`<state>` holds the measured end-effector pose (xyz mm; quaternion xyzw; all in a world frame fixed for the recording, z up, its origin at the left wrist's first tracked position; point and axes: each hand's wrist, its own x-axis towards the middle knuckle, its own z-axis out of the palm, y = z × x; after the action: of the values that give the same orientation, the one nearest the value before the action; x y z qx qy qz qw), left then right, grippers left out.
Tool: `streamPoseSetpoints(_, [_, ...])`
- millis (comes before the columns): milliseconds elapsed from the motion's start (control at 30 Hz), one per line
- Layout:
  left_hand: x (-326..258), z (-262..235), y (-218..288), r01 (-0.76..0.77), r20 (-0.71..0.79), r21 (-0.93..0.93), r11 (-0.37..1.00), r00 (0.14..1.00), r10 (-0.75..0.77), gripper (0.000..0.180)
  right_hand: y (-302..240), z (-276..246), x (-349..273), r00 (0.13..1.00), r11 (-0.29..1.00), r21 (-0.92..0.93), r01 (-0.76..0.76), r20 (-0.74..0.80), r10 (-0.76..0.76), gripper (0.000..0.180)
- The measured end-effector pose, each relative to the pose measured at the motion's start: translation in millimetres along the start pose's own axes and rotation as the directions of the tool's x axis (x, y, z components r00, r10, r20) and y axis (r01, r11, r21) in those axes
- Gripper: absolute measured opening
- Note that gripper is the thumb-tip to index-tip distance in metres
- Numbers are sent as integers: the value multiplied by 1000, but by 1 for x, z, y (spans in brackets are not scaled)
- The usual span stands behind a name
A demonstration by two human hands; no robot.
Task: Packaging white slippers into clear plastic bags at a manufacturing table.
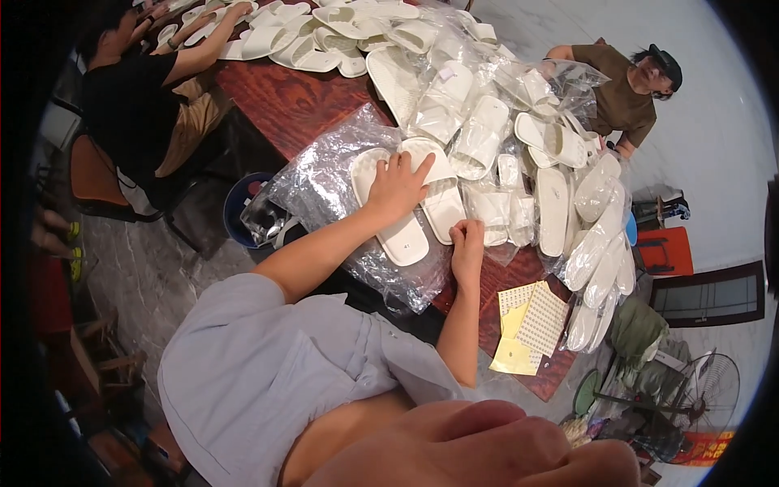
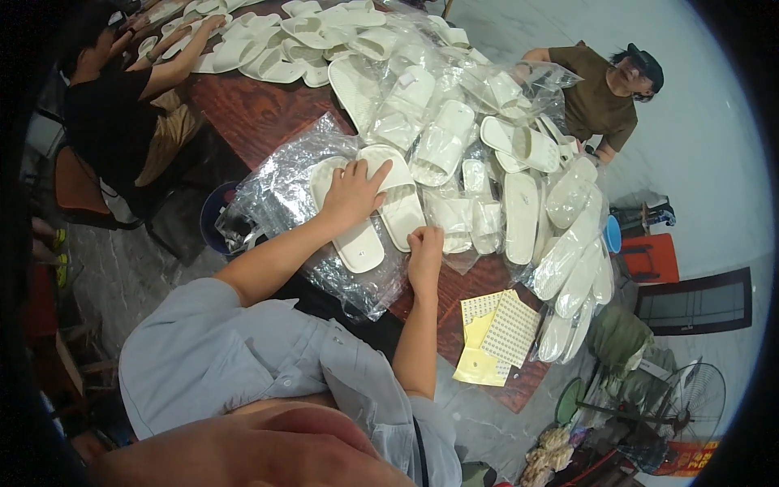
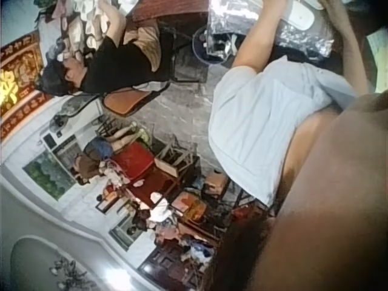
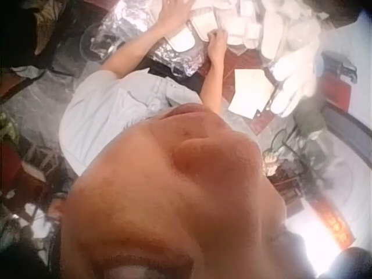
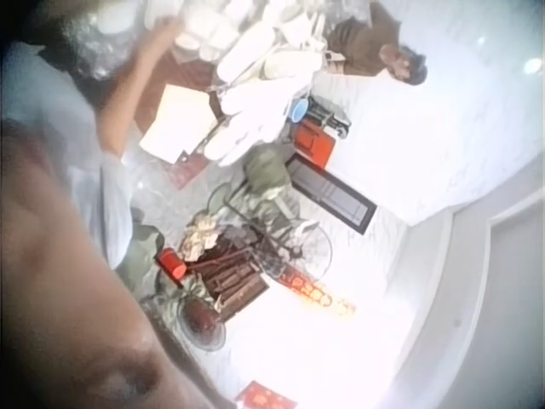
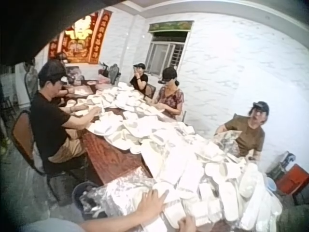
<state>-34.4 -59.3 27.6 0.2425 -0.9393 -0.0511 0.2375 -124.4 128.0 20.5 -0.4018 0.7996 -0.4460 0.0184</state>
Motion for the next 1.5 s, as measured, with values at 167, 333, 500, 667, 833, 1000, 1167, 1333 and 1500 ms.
streamPoseSetpoints(167, [3, -6, 0, 36, 84, -2, 999, 996, -36, 68, 3, 0, 4, 999, 999, 37, -4, 54, 2, 9])
streamPoseSetpoints(333, [-2, -5, 4, 48, 49, 39, 998, 998, -49, 71, 9, 6, -1, 999, 998, -58, 16, -47, -19, 14])
streamPoseSetpoints(500, [-7, -4, 10, -6, 49, -31, 999, 999, 8, 71, 4, 4, -9, 997, 998, -31, -52, -59, 50, 16])
streamPoseSetpoints(667, [-10, -4, 7, 39, 46, -68, 997, 998, -36, 68, 6, 7, -5, 998, 989, -144, 13, -63, -22, 14])
streamPoseSetpoints(833, [2, 0, -5, 35, 43, -62, 997, 999, -32, 66, -31, 0, -8, 974, 909, -380, 172, -71, -214, 19])
streamPoseSetpoints(1000, [6, -4, -8, 24, 56, -66, 998, 998, -20, 59, -60, -3, -51, 973, 941, -252, 226, 11, -231, 20])
streamPoseSetpoints(1167, [5, -7, -5, 55, 66, -138, 989, 997, -46, 58, -43, 9, -85, 989, 916, -378, 135, -5, -148, 26])
streamPoseSetpoints(1333, [8, -16, -12, 112, 56, -257, 960, 993, -101, 56, -43, 8, -85, 994, 907, -408, 106, 20, -107, 23])
streamPoseSetpoints(1500, [7, -23, -12, 161, 63, -361, 919, 987, -148, 54, -37, 6, -85, 984, 893, -415, 171, 112, -136, 23])
